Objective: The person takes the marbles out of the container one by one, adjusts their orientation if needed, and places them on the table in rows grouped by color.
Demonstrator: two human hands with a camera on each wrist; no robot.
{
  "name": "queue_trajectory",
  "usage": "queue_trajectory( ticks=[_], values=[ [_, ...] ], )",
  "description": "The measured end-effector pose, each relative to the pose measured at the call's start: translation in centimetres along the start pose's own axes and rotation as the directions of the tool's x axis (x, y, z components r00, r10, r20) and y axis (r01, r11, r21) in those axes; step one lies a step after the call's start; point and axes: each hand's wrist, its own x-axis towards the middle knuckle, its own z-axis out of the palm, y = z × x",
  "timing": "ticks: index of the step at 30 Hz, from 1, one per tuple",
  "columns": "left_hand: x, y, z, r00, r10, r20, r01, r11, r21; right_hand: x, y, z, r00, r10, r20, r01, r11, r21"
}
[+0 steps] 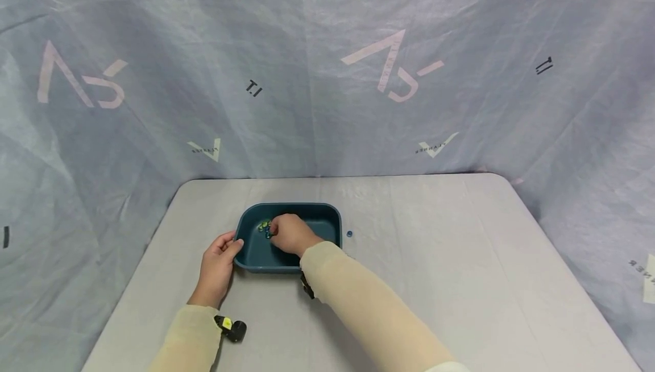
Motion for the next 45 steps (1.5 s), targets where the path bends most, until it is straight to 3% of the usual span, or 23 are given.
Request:
queue_trajectory(
  ticks=[10, 35, 45],
  values=[
    [0.0, -0.1, 0.1, 1.000, 0.015, -0.013, -0.015, 1.000, 0.001, 0.4, -0.1, 0.1, 1.000, 0.015, 0.000, -0.015, 0.999, -0.045],
    [-0.1, -0.2, 0.2, 1.000, 0.008, 0.001, -0.008, 1.000, -0.003, 0.9, 0.1, -0.1, 0.999, -0.016, 0.035, 0.017, 0.999, -0.037],
    [0.2, -0.4, 0.0, 1.000, -0.002, 0.015, 0.002, 1.000, -0.002, -0.6, -1.6, -1.6, 0.999, -0.042, 0.023, 0.038, 0.991, 0.128]
  ],
)
